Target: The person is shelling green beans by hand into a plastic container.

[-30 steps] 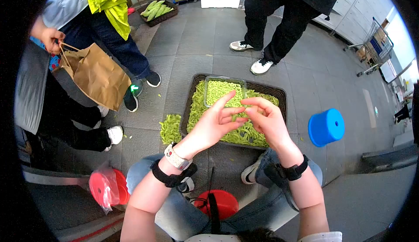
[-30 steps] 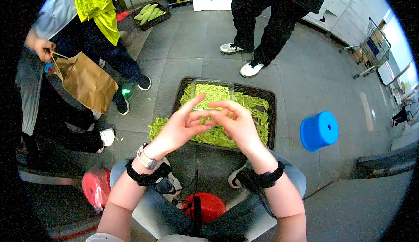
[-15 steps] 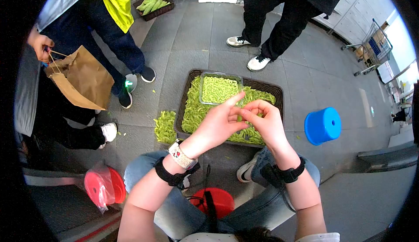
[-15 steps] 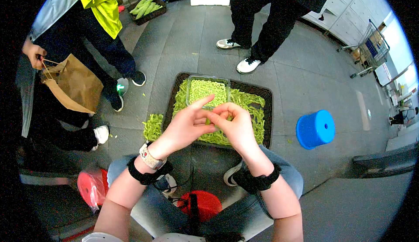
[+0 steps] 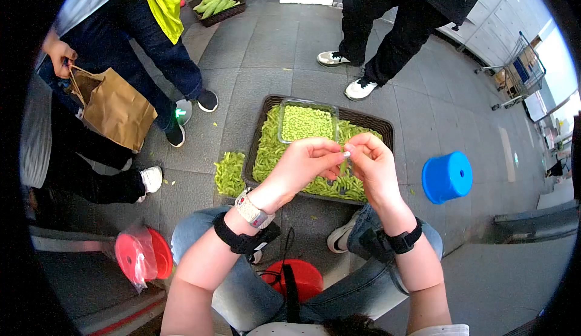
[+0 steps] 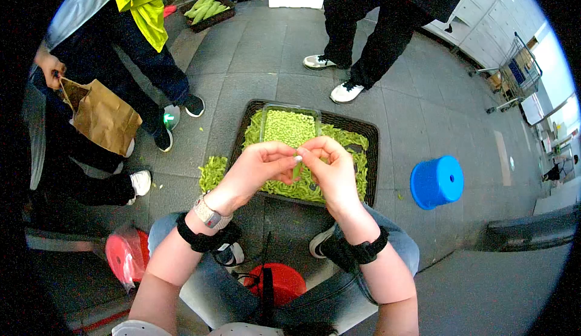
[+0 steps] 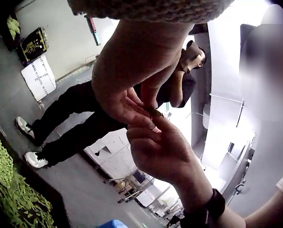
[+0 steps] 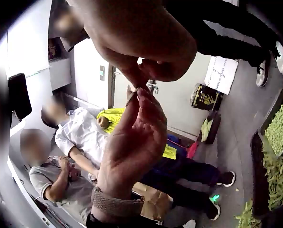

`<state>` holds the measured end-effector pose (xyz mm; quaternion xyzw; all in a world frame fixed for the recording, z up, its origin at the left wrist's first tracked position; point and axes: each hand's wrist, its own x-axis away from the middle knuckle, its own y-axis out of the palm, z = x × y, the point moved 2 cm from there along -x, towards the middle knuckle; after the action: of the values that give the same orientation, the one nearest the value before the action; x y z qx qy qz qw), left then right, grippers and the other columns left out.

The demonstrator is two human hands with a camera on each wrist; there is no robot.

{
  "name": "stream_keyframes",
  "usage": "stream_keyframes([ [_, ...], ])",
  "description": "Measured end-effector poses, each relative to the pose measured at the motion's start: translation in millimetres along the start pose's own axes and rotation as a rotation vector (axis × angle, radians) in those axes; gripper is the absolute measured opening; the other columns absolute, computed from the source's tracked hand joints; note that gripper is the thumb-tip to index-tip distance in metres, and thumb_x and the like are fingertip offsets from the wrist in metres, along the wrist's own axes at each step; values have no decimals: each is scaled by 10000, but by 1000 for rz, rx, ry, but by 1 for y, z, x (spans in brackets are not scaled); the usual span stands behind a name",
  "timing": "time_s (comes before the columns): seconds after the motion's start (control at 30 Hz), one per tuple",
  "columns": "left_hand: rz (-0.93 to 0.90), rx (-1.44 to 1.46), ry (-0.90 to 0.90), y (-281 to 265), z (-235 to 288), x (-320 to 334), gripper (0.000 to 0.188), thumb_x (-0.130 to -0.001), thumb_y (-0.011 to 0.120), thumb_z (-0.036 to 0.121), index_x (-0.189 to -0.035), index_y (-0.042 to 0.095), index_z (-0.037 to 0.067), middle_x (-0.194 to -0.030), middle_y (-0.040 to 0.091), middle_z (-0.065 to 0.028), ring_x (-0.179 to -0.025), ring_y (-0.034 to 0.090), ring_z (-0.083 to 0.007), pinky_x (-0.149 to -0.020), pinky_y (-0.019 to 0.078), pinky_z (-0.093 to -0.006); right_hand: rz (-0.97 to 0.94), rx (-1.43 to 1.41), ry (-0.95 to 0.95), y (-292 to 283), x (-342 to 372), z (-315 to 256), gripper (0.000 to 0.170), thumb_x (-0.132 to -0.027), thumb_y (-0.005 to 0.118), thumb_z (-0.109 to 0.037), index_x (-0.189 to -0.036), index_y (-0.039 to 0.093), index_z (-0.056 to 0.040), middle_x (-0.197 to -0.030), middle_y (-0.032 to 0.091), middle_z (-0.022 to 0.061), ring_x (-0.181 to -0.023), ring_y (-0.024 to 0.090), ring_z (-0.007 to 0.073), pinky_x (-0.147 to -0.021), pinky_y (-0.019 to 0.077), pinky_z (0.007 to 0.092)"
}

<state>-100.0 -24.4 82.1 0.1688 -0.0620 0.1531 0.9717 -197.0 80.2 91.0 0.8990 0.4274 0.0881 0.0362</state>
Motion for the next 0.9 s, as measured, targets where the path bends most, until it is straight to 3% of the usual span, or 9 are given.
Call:
stream_keyframes([
  [0.2, 17, 176, 49, -2, -3, -1, 142, -827, 509, 127, -936, 534, 40, -787, 526, 13, -709, 487, -63, -642, 406, -195, -55, -395, 3, 7, 3, 3, 57, -811, 526, -96, -837, 486, -64, -576, 426, -52, -430, 290, 16, -392, 220, 165],
  [0.33, 72, 374, 56, -2, -5, -2, 148, -836, 492, 129, -957, 513, 46, -804, 508, 12, -698, 465, -61, -657, 389, -184, -124, -374, -50, 11, 4, 4, 49, -819, 510, -87, -838, 469, -68, -577, 396, -51, -432, 288, 24, -390, 220, 170],
  [0.43, 68, 524, 187, -17, 0, -4, 160, -844, 478, 136, -972, 500, 42, -836, 506, 14, -714, 460, -59, -650, 385, -183, -145, -284, -75, 11, 5, 5, 56, -818, 511, -90, -833, 462, -69, -578, 391, -50, -437, 295, 29, -390, 221, 171],
  [0.5, 91, 506, 259, -24, 9, -4, 173, -849, 472, 164, -979, 499, 53, -832, 508, 24, -709, 450, -54, -639, 380, -181, -143, -195, -63, 12, 8, 3, 63, -819, 511, -100, -833, 459, -67, -579, 388, -47, -445, 303, 32, -390, 221, 173],
  [0.7, 95, 457, 232, -23, 23, 6, 199, -848, 474, 184, -1004, 496, 62, -879, 521, 17, -691, 444, -44, -595, 377, -171, -138, -438, 146, 20, 10, 0, 140, -853, 428, -178, -780, 436, -58, -625, 418, 4, -455, 323, 62, -381, 227, 177],
  [0.8, 71, 435, 239, -22, 19, 5, 193, -844, 478, 175, -1000, 497, 63, -876, 527, 14, -692, 452, -42, -576, 380, -165, -283, -613, 205, 18, 11, 5, 165, -861, 398, -188, -769, 426, -54, -648, 430, 24, -448, 324, 73, -374, 231, 180],
  [0.9, 76, 389, 235, -21, 19, 4, 179, -841, 483, 162, -988, 499, 61, -886, 539, 5, -697, 463, -40, -566, 384, -164, -300, -499, 166, 19, 11, 6, 146, -854, 414, -171, -775, 428, -50, -649, 434, 25, -457, 333, 67, -370, 228, 177],
])
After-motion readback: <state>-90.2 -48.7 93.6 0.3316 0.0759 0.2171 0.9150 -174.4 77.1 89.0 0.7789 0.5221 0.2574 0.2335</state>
